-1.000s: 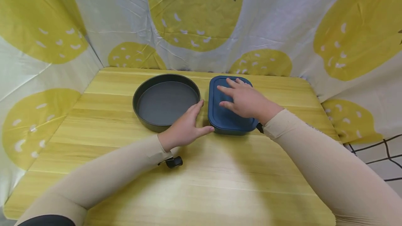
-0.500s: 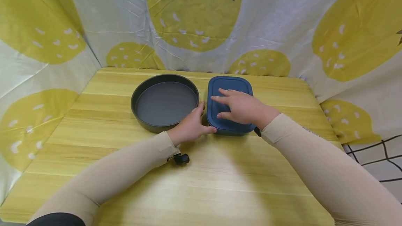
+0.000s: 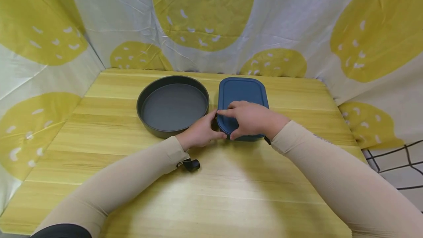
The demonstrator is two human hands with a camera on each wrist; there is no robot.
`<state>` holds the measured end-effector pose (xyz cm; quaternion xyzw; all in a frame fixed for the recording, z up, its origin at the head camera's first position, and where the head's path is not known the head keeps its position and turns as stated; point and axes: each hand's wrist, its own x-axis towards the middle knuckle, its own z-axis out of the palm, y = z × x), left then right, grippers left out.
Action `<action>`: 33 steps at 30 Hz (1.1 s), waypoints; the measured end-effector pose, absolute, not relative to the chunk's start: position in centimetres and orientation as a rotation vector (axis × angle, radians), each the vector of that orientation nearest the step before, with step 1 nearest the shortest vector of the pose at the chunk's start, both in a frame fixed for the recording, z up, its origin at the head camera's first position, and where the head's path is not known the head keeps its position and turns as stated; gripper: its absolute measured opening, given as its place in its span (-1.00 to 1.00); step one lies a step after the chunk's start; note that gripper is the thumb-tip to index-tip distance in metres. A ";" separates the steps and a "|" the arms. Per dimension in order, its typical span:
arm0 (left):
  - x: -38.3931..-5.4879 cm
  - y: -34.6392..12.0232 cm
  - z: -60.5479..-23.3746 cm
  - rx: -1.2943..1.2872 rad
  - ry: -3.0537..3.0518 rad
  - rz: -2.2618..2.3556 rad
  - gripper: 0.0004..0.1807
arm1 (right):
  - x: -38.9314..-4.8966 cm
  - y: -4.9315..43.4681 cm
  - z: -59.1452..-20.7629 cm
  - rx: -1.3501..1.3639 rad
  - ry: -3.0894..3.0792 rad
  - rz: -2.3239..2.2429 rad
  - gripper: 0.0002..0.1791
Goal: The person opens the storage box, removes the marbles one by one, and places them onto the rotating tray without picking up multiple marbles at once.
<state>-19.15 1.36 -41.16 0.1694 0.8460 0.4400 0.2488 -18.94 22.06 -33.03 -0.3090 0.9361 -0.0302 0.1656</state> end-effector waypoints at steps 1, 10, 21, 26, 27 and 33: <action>-19.2 1.3 -41.2 0.469 2.303 1.203 0.15 | -18.9 22.0 -33.1 -0.889 2.669 -0.081 -0.01; -19.3 1.4 -41.3 0.498 2.304 1.226 0.09 | -18.7 21.8 -33.3 -0.951 2.687 -0.057 -0.04; -19.4 1.3 -41.6 0.538 2.277 1.277 -0.02 | -18.6 21.7 -33.3 -0.995 2.690 -0.010 -0.08; -19.2 1.3 -41.7 0.520 2.276 1.268 -0.02 | -18.5 21.5 -33.5 -0.997 2.684 0.025 -0.09; -19.2 1.3 -41.7 0.518 2.276 1.268 -0.03 | -18.5 21.5 -33.5 -1.000 2.685 0.031 -0.09; -19.2 1.3 -41.8 0.518 2.274 1.279 -0.06 | -18.4 21.5 -33.7 -0.998 2.690 0.018 -0.09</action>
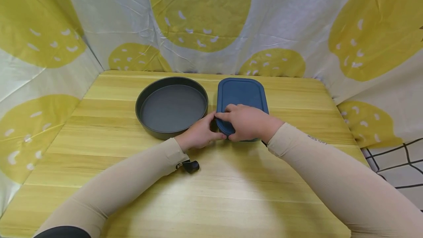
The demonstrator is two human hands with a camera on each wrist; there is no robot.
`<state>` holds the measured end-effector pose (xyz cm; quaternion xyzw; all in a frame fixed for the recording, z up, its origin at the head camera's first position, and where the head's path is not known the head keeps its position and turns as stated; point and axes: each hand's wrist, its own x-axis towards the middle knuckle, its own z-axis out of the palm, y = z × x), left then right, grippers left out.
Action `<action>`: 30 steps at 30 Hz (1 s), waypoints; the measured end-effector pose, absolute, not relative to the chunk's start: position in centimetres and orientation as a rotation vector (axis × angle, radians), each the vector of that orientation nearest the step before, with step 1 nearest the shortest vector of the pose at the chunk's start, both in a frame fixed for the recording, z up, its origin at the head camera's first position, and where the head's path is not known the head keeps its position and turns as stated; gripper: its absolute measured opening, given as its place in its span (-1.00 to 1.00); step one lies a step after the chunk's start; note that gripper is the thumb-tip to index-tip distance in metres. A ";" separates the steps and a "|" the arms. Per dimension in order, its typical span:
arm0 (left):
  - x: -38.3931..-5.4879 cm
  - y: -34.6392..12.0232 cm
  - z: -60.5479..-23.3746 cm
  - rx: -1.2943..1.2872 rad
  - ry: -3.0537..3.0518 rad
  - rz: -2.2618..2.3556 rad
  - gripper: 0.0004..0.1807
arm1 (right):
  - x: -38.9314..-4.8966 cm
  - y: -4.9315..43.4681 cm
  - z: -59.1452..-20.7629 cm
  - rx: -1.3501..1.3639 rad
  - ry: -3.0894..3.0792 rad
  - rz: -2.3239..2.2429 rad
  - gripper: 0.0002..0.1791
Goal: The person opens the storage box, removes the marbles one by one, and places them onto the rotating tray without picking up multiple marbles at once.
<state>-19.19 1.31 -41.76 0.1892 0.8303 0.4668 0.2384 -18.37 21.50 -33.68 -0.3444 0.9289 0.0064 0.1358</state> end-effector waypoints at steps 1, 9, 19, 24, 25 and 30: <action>-19.2 1.3 -41.8 0.518 2.271 1.283 -0.06 | -18.3 21.5 -33.6 -0.994 2.691 0.015 -0.08; -19.2 1.2 -41.9 0.529 2.251 1.314 -0.08 | -18.1 21.3 -33.2 -0.988 2.685 0.032 -0.13; -19.2 1.2 -41.9 0.525 2.273 1.286 -0.01 | -17.6 21.1 -32.9 -0.998 2.703 0.032 -0.20; -19.2 1.1 -41.9 0.507 2.271 1.270 0.10 | -17.3 21.0 -32.8 -1.006 2.713 0.025 -0.23; -19.2 1.1 -41.9 0.508 2.269 1.272 0.10 | -17.3 21.0 -32.8 -1.011 2.718 0.028 -0.24; -19.1 1.1 -42.0 0.534 2.258 1.310 0.04 | -16.9 20.9 -32.7 -1.028 2.755 0.040 -0.28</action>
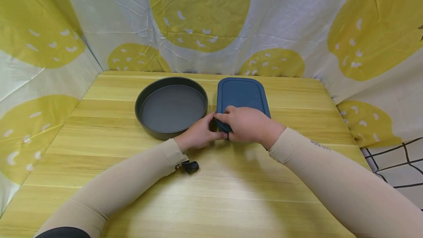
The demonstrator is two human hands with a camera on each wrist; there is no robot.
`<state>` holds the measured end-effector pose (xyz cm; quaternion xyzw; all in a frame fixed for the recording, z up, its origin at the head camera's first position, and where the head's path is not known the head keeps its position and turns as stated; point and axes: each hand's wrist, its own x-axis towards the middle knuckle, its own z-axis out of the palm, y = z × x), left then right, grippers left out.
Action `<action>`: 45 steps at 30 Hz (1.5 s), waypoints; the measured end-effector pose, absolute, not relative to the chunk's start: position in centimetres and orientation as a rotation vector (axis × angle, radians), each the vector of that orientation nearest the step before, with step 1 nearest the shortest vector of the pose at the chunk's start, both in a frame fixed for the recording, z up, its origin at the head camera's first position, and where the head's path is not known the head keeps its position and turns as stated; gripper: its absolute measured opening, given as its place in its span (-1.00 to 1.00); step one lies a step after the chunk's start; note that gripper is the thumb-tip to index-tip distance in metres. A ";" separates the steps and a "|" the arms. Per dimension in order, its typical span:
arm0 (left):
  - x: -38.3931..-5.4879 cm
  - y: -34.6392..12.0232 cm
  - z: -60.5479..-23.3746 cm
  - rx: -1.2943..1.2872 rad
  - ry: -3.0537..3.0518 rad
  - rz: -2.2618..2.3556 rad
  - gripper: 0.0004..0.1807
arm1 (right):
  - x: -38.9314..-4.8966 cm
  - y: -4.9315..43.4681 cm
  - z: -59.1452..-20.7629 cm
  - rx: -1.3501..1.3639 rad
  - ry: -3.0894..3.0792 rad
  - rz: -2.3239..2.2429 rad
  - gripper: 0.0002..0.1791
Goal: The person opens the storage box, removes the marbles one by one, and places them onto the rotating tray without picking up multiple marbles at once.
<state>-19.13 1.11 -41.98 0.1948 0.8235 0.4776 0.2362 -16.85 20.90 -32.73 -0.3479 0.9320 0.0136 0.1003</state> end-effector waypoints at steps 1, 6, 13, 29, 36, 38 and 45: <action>-19.1 1.1 -42.0 0.539 2.258 1.316 0.02 | -16.8 20.9 -32.7 -1.033 2.764 0.045 -0.30; -19.0 1.2 -42.0 0.536 2.258 1.335 0.02 | -16.4 20.8 -32.5 -1.060 2.810 0.088 -0.34; -18.9 1.2 -41.9 0.465 2.278 1.298 0.20 | -16.0 20.9 -32.4 -1.071 2.837 0.089 -0.30; -18.9 1.3 -42.0 0.520 2.281 1.376 0.16 | -15.2 21.5 -31.0 -1.005 2.913 0.010 -0.26; -18.9 1.2 -41.9 0.510 2.275 1.370 0.19 | -15.1 21.8 -30.6 -0.968 2.932 -0.009 -0.27; -18.9 1.2 -41.9 0.514 2.275 1.370 0.19 | -15.1 22.0 -30.4 -0.953 2.944 -0.023 -0.26; -18.9 1.2 -41.9 0.495 2.291 1.345 0.21 | -14.8 23.1 -29.8 -0.883 2.995 -0.106 -0.25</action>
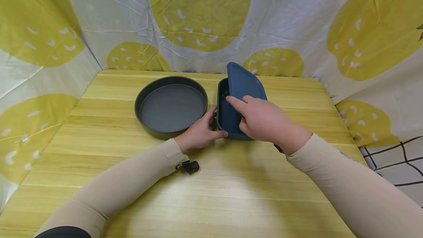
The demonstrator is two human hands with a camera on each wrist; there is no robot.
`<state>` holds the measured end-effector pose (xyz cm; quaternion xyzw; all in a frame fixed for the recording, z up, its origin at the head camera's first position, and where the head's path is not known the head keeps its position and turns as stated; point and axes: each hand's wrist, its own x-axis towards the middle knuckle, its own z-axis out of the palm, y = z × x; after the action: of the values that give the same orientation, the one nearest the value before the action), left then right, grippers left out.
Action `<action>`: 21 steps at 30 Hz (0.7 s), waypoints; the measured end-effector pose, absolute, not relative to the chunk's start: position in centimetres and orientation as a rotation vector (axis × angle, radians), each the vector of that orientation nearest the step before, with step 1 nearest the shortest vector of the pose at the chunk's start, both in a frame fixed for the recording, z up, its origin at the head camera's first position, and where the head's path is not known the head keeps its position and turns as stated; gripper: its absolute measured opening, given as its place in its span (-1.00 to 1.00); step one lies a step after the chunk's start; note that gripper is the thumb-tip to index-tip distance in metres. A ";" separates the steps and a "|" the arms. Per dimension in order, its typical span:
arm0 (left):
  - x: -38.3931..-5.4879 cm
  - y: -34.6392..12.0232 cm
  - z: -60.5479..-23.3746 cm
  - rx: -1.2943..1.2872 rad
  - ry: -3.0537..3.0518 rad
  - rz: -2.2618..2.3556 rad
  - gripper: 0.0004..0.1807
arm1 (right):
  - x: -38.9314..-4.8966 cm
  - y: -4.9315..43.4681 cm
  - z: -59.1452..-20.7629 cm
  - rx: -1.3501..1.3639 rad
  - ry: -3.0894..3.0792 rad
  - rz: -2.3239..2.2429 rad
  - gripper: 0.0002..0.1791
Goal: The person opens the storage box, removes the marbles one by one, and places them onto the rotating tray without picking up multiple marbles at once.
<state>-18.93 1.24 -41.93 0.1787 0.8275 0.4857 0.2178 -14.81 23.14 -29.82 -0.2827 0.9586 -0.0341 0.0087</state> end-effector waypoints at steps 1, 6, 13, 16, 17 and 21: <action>-18.9 1.3 -41.9 0.489 2.293 1.339 0.22 | -14.8 23.4 -29.7 -0.869 2.993 -0.125 -0.25; -18.8 1.3 -41.7 0.471 2.322 1.295 0.23 | -14.6 24.4 -29.5 -0.824 3.013 -0.240 -0.23; -18.8 1.4 -41.8 0.481 2.337 1.282 0.23 | -14.4 25.5 -29.4 -0.741 3.040 -0.328 -0.20; -18.8 1.5 -41.8 0.487 2.338 1.288 0.23 | -14.4 26.0 -29.6 -0.683 3.034 -0.365 -0.19; -18.7 1.5 -41.8 0.486 2.338 1.287 0.23 | -14.4 26.2 -29.6 -0.665 3.030 -0.382 -0.19; -18.6 1.5 -41.6 0.473 2.352 1.257 0.23 | -14.3 27.2 -30.2 -0.603 3.014 -0.422 -0.18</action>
<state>-18.61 1.48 -41.64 0.1707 0.8482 0.4531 0.2147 -14.33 27.19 -30.16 -0.1944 0.9712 -0.1361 0.0194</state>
